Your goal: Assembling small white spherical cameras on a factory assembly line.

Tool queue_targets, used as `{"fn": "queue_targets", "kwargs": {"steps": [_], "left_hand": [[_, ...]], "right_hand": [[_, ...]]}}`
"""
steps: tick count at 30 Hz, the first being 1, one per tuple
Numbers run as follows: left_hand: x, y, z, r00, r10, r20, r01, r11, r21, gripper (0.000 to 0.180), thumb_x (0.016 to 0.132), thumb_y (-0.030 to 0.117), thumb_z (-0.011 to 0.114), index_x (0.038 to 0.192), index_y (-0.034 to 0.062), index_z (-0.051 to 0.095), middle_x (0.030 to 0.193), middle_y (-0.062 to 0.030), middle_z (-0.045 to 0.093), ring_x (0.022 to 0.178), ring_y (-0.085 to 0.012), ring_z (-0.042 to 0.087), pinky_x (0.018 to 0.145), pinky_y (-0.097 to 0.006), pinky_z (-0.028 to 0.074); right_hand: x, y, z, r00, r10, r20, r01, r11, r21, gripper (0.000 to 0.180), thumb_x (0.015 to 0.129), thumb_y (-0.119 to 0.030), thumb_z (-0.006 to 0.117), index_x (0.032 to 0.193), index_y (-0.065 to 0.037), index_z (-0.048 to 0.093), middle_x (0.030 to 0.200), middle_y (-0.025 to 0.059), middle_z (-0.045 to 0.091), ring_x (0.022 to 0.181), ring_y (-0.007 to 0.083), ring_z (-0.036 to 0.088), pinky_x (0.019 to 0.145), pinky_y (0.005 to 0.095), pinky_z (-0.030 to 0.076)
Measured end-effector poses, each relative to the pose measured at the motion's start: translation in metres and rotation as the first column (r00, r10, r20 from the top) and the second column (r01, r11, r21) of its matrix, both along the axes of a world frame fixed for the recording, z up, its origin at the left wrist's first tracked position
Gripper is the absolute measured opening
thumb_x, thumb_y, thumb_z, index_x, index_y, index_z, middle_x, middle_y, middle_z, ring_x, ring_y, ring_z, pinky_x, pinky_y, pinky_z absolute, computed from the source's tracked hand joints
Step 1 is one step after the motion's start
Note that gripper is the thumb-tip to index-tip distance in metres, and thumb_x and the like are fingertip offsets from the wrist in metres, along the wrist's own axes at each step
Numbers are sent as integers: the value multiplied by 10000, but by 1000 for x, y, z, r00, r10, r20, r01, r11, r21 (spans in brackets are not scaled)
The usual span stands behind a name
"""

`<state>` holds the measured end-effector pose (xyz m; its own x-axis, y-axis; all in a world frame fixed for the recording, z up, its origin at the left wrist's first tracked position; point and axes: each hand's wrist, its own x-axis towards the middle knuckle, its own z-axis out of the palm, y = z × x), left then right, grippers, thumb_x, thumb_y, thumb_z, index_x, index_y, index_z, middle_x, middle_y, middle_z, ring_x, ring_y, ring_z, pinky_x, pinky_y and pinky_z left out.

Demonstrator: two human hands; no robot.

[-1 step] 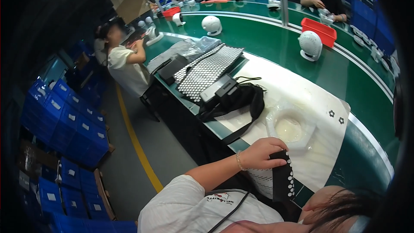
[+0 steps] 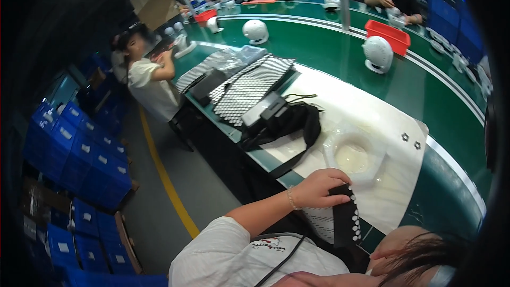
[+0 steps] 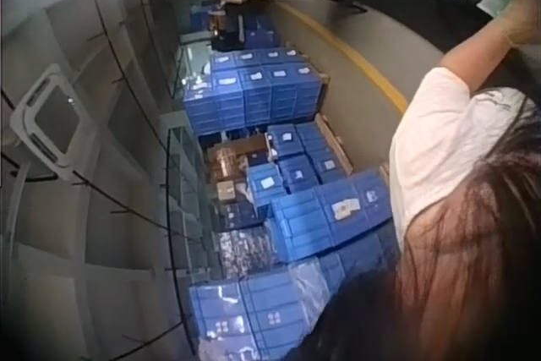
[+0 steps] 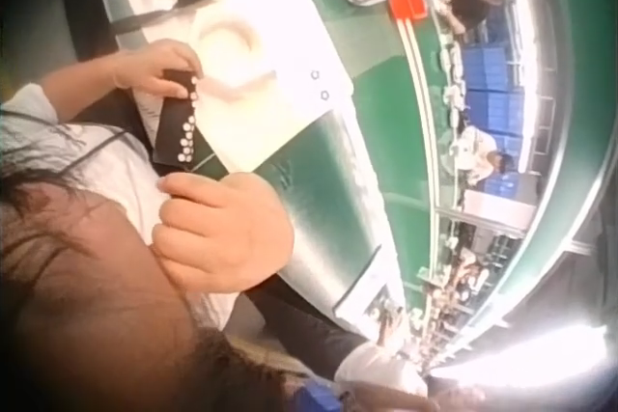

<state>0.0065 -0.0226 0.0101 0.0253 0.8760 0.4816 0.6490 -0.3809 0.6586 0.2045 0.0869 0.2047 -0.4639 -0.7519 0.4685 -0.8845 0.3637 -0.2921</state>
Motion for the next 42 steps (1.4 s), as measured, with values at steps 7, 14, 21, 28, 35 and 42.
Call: {"fn": "queue_targets", "kwargs": {"steps": [7,14,21,28,35,42], "left_hand": [[-2,-1,4,1000,19,-1,-19,999,-45,261,737,221,645,816,-21,591,946,-125,596,843,-276,572,733,-321,457],[-3,-1,0,1000,-11,28,12,999,-37,251,728,214,661,800,-17,596,935,-116,601,837,-261,578,734,-308,459],[-6,-8,3,999,-7,35,9,999,-51,211,735,155,648,836,-24,599,967,-122,588,860,-249,571,755,-301,451],[-23,-25,9,924,-190,332,236,966,-105,230,794,152,600,941,-22,568,1000,-94,559,918,-201,536,807,-280,410],[-66,-42,11,939,-20,345,80,984,-160,296,806,210,586,1009,-2,547,990,-99,545,931,-221,520,825,-289,399],[-74,-45,-7,924,67,376,23,973,-228,306,804,182,578,1045,4,517,1007,-116,522,966,-235,505,850,-303,394]], "right_hand": [[27,18,-70,896,184,-404,-77,961,267,100,742,-57,538,754,1,619,835,73,610,716,136,605,668,272,481],[4,40,-22,991,68,118,-46,983,-178,175,840,-159,510,795,-40,630,893,107,596,821,225,593,736,355,455],[-73,122,-90,484,-659,576,848,189,-496,162,820,-99,521,919,8,591,868,103,600,821,154,562,725,256,427],[-100,180,-201,-191,-944,269,956,-117,269,317,770,-234,553,1054,-95,575,1279,101,421,1185,279,380,977,384,303],[-139,205,-189,-172,-940,295,972,-112,207,377,783,-260,577,1093,-47,548,1271,125,433,1187,282,382,985,339,307],[-197,297,-221,-134,-906,401,989,-99,106,417,855,-315,492,1125,3,505,1262,170,424,1196,297,367,994,331,286]]}}
